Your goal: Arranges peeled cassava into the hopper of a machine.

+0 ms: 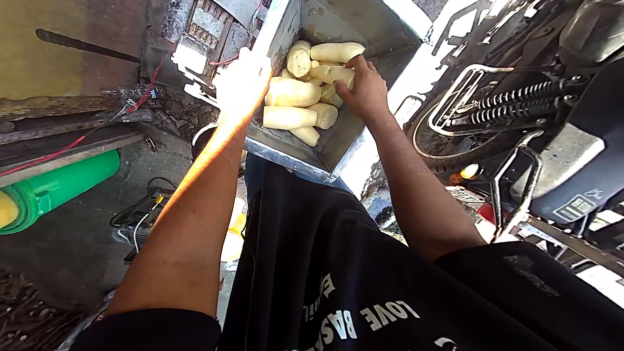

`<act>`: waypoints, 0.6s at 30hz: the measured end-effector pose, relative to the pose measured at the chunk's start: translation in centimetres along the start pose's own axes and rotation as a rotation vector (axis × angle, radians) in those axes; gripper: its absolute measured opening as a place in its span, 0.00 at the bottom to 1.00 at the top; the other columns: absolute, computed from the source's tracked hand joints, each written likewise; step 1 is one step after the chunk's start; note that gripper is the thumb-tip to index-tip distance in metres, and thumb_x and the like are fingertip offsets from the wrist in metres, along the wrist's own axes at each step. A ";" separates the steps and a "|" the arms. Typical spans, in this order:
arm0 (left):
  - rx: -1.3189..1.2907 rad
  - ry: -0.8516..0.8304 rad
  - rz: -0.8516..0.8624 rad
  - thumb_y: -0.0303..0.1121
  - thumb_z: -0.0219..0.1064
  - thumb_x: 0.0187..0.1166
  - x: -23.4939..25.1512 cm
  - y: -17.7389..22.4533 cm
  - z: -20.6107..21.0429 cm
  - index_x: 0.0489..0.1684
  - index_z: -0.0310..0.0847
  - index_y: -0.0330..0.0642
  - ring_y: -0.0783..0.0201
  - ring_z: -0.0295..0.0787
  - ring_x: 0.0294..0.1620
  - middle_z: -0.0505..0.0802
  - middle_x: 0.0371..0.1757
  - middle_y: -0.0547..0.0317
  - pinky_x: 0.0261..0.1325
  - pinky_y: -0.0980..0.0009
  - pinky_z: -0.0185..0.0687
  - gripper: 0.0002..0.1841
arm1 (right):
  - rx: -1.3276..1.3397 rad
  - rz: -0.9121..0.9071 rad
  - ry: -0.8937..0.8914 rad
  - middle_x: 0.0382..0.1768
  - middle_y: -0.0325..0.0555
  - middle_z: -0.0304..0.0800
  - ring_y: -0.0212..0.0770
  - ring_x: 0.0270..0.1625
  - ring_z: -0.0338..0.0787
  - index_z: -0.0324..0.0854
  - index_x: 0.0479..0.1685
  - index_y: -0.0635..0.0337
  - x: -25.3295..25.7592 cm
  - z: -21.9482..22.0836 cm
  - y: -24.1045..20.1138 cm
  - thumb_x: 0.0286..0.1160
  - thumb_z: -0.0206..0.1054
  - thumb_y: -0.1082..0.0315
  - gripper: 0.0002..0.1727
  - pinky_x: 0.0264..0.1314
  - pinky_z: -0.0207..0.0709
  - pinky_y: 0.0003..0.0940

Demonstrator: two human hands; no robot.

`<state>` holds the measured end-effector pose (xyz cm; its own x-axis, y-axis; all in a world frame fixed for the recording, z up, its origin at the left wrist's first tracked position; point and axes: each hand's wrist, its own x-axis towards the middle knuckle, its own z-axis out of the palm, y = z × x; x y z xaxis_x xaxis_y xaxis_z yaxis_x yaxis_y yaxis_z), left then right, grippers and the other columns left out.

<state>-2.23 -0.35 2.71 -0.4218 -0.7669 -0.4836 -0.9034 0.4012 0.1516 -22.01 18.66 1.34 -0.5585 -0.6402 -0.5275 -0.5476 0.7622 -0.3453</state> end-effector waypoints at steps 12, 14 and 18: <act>0.003 0.010 -0.017 0.65 0.45 0.81 0.0 0.1 0.2 0.63 0.77 0.47 0.45 0.92 0.55 0.93 0.48 0.47 0.51 0.39 0.80 0.32 | -0.021 0.021 -0.086 0.69 0.62 0.82 0.67 0.60 0.89 0.72 0.77 0.52 1.1 1.3 -0.7 0.79 0.67 0.47 0.31 0.55 0.81 0.69; 0.000 0.010 -0.010 0.65 0.45 0.82 -0.1 0.0 0.2 0.63 0.77 0.47 0.45 0.93 0.54 0.93 0.47 0.47 0.50 0.39 0.81 0.32 | -0.031 0.046 -0.095 0.69 0.62 0.82 0.67 0.59 0.90 0.71 0.78 0.50 1.3 2.0 -1.2 0.79 0.67 0.47 0.31 0.54 0.81 0.70; -0.017 -0.005 0.007 0.64 0.45 0.82 0.0 0.0 0.1 0.63 0.77 0.46 0.44 0.92 0.55 0.93 0.48 0.46 0.49 0.39 0.81 0.32 | -0.048 0.059 -0.080 0.70 0.60 0.82 0.65 0.58 0.91 0.71 0.78 0.49 1.7 2.8 -1.6 0.79 0.66 0.47 0.31 0.54 0.82 0.68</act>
<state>-2.20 -0.35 2.64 -0.4282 -0.7615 -0.4866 -0.9014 0.3982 0.1701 -20.33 16.66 -1.16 -0.5404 -0.5830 -0.6067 -0.5455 0.7918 -0.2749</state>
